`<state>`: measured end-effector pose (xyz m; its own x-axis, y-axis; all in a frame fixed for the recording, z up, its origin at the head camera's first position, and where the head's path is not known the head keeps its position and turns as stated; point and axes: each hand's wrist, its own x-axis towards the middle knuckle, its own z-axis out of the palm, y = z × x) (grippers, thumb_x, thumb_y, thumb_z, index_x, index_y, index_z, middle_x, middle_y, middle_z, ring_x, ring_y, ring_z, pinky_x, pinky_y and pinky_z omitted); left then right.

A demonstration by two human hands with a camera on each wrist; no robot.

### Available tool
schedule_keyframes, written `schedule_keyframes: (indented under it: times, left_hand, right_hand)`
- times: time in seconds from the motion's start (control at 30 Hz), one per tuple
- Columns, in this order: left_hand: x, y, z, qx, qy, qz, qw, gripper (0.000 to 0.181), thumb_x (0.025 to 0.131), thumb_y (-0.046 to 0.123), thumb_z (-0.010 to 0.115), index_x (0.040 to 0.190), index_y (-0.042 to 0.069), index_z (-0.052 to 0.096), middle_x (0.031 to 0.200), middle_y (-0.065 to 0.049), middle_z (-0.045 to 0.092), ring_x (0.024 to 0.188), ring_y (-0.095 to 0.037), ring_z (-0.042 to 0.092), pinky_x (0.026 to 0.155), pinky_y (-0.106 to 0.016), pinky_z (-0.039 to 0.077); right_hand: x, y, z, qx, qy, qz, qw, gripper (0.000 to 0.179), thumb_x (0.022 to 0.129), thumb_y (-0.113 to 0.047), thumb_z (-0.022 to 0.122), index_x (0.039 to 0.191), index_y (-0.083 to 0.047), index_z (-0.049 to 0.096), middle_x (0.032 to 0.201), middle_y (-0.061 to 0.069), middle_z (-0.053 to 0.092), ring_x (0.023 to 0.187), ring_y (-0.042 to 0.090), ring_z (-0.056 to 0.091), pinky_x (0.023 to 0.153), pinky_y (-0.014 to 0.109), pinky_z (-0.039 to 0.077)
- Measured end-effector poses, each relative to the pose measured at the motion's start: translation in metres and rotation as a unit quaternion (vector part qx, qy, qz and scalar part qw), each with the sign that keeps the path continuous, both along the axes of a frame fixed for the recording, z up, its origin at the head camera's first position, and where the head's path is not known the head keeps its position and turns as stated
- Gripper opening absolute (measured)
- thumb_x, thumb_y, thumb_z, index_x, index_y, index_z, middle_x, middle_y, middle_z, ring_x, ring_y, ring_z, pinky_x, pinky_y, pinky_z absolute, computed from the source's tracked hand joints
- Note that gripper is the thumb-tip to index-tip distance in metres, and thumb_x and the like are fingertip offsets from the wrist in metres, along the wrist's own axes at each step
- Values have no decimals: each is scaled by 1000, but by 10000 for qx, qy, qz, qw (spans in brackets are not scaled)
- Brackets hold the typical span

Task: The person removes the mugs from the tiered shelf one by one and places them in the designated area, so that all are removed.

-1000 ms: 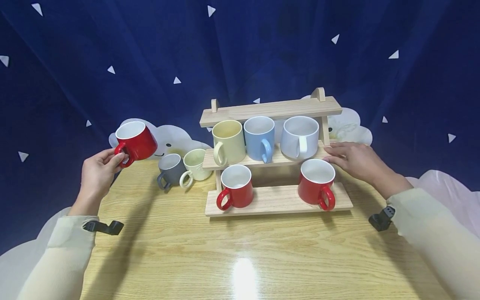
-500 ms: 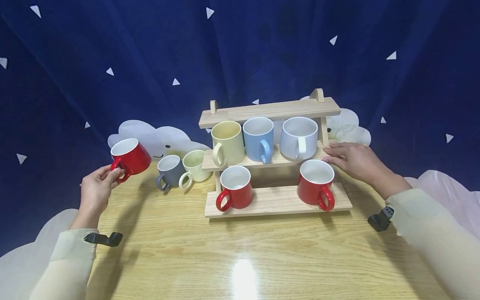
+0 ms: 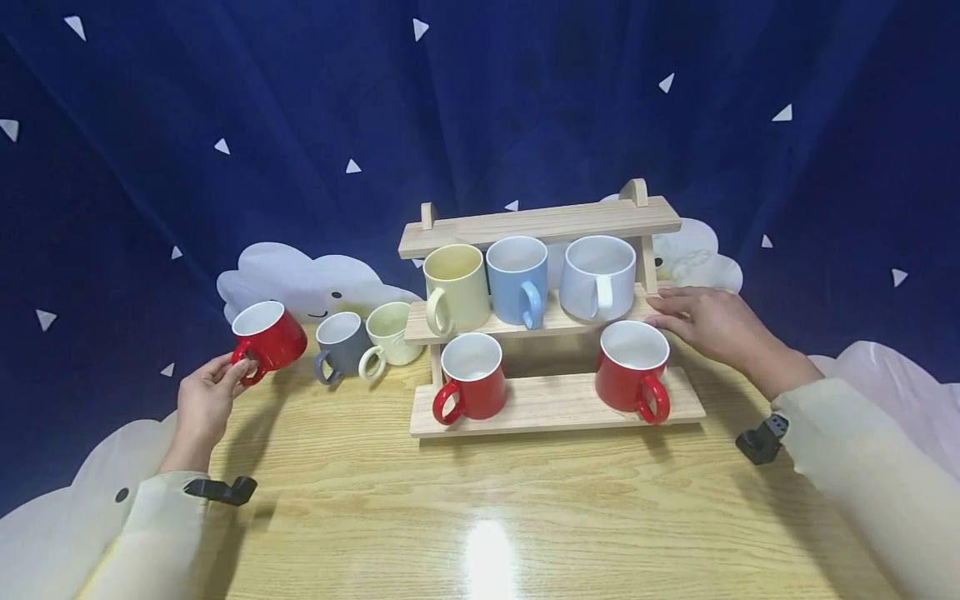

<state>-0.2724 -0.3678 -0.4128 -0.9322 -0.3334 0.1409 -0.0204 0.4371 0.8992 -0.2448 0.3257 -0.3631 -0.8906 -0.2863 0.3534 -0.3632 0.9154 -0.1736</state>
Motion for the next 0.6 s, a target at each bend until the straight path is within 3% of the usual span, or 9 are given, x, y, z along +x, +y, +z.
schedule_keyframes:
  times: [0.2, 0.37, 0.6]
  left_hand:
    - [-2, -3, -12, 22, -113, -19, 9999, 45, 98, 29, 61, 133, 0, 58, 122, -17, 65, 93, -3, 64, 84, -20, 53]
    - [-2, -4, -22, 28, -116, -71, 9999, 45, 97, 30, 62, 130, -1, 59, 120, -18, 66, 97, -8, 66, 84, -18, 53]
    - [-2, -3, -34, -331, -106, -72, 9994, 45, 98, 33, 61, 129, 1, 61, 120, -21, 65, 88, 3, 61, 79, -13, 50]
  right_hand:
    - [1, 0, -1, -34, 65, 28, 10000, 41, 87, -28, 74, 122, -6, 68, 127, 21, 61, 118, 45, 54, 94, 65, 41]
    - [1, -1, -1, -28, 100, 60, 9999, 40, 88, -28, 74, 121, -6, 69, 127, 21, 61, 118, 44, 54, 94, 64, 41]
    - [0, -1, -1, -36, 69, 27, 10000, 41, 88, -29, 74, 122, -6, 69, 127, 21, 61, 118, 45, 54, 95, 64, 41]
